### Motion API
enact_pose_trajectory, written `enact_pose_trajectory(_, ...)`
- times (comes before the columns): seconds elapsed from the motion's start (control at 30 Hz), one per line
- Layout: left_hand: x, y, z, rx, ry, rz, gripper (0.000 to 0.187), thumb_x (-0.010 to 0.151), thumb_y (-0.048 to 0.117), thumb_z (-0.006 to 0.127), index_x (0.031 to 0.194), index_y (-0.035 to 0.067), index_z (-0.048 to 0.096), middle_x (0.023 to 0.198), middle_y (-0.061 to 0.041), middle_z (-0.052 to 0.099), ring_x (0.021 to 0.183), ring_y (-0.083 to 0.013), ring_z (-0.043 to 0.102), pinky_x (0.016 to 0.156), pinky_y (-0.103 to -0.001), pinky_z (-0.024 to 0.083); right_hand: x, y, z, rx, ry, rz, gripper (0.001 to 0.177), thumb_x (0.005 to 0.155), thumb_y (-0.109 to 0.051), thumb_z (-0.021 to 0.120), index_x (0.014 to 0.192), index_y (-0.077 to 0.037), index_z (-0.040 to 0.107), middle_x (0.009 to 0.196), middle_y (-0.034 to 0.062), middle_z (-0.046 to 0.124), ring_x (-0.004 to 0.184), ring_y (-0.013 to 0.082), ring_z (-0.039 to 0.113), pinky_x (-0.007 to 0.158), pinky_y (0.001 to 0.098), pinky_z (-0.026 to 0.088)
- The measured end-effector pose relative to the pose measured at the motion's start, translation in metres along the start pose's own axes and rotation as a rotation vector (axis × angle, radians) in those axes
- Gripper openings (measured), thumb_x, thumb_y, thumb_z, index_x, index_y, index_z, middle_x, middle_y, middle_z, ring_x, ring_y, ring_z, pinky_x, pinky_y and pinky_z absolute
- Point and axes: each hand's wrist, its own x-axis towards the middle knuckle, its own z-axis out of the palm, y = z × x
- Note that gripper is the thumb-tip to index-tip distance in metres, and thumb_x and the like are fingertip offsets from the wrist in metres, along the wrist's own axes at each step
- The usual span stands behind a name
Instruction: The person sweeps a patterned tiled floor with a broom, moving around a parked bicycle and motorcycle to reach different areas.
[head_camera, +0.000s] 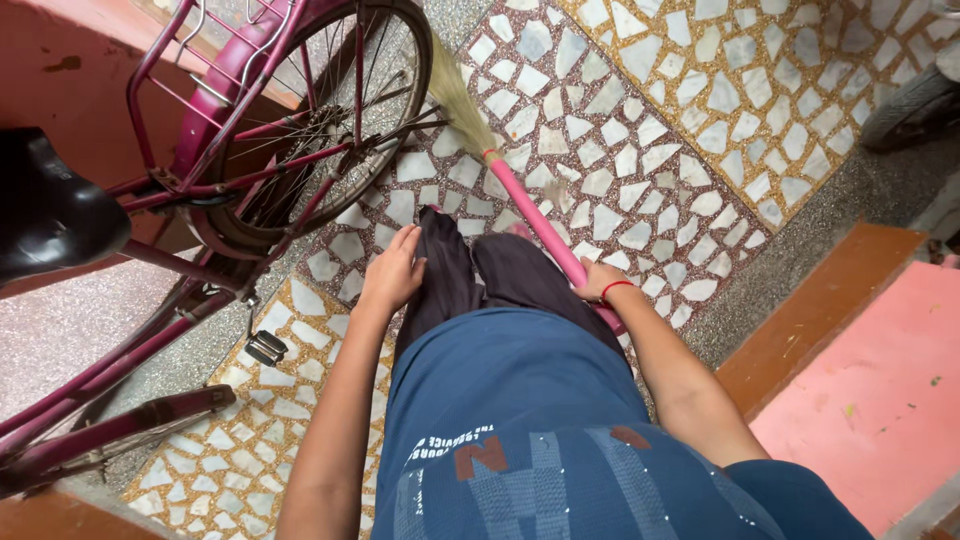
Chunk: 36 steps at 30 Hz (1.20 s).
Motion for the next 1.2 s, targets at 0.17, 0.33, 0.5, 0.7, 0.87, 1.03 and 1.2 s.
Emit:
enact_pose_trajectory(0.17, -0.028, 0.013, 0.025, 0.037, 0.024, -0.053, 0.064, 0.093, 0.023, 0.064, 0.152, 0.011, 0.041, 0.155, -0.011, 0.046, 0.113, -0.0410, 0.064, 0.092, -0.050, 0.054, 0.006, -0.012, -0.014, 0.380, -0.151, 0.024, 0.055, 0.083, -0.031, 0.084, 0.112, 0.013, 0.070, 0.094, 0.0240, 0.074, 0.070, 0.0278, 0.071, 0.065, 0.0383, 0.058)
enact_pose_trajectory(0.33, -0.073, 0.038, 0.083, 0.032, 0.007, -0.138, 0.066, 0.093, 0.024, 0.063, 0.153, 0.012, 0.039, 0.156, -0.010, 0.045, 0.113, -0.0413, 0.064, 0.093, -0.051, 0.054, -0.006, -0.031, 0.000, 0.965, -0.233, -0.053, 0.067, 0.075, 0.009, 0.070, 0.135, 0.002, 0.040, 0.076, 0.0136, 0.065, 0.052, 0.0201, 0.064, 0.043, 0.0335, 0.055)
enact_pose_trajectory(0.5, -0.114, 0.083, 0.169, 0.006, 0.091, -0.152, 0.064, 0.092, 0.024, 0.064, 0.151, 0.012, 0.041, 0.155, -0.010, 0.045, 0.116, -0.0400, 0.064, 0.094, -0.050, 0.054, -0.060, 0.003, 0.005, 1.061, -0.142, -0.307, 0.075, 0.077, 0.010, 0.068, 0.147, 0.000, 0.041, 0.075, 0.0120, 0.066, 0.051, 0.0165, 0.063, 0.042, 0.0292, 0.053)
enact_pose_trajectory(0.7, -0.158, 0.148, 0.246, -0.055, 0.119, -0.237, 0.063, 0.091, 0.023, 0.064, 0.150, 0.014, 0.043, 0.156, -0.008, 0.045, 0.115, -0.0387, 0.065, 0.092, -0.049, 0.055, -0.197, 0.133, -0.017, 0.761, -0.108, -0.358, 0.110, 0.066, -0.007, 0.089, 0.158, -0.014, 0.030, 0.087, 0.0109, 0.063, 0.047, 0.0164, 0.061, 0.039, 0.0314, 0.052)
enact_pose_trajectory(0.87, -0.183, 0.181, 0.273, -0.088, 0.167, -0.226, 0.061, 0.093, 0.023, 0.063, 0.150, 0.012, 0.045, 0.156, -0.008, 0.045, 0.113, -0.0390, 0.065, 0.092, -0.049, 0.055, -0.266, 0.216, -0.027, 0.370, -0.100, -0.475, 0.111, 0.069, -0.005, 0.083, 0.161, -0.012, 0.022, 0.103, 0.0184, 0.067, 0.067, 0.0202, 0.071, 0.057, 0.0330, 0.060)
enact_pose_trajectory(1.03, -0.191, 0.199, 0.277, -0.058, 0.167, -0.248, 0.060, 0.093, 0.023, 0.063, 0.149, 0.012, 0.045, 0.157, -0.007, 0.045, 0.112, -0.0376, 0.066, 0.090, -0.050, 0.055, -0.257, 0.202, -0.011, 0.165, -0.303, -0.360, 0.103, 0.072, 0.003, 0.069, 0.162, -0.015, 0.024, 0.088, 0.0168, 0.072, 0.056, 0.0196, 0.067, 0.049, 0.0334, 0.057)
enact_pose_trajectory(1.2, -0.199, 0.210, 0.285, -0.031, 0.207, -0.226, 0.059, 0.094, 0.023, 0.063, 0.149, 0.012, 0.046, 0.153, -0.009, 0.048, 0.115, -0.0377, 0.064, 0.090, -0.048, 0.056, -0.176, 0.184, 0.024, 0.410, -0.447, -0.281, 0.102, 0.073, 0.013, 0.068, 0.162, -0.013, 0.025, 0.078, 0.0158, 0.070, 0.051, 0.0180, 0.063, 0.045, 0.0331, 0.054)
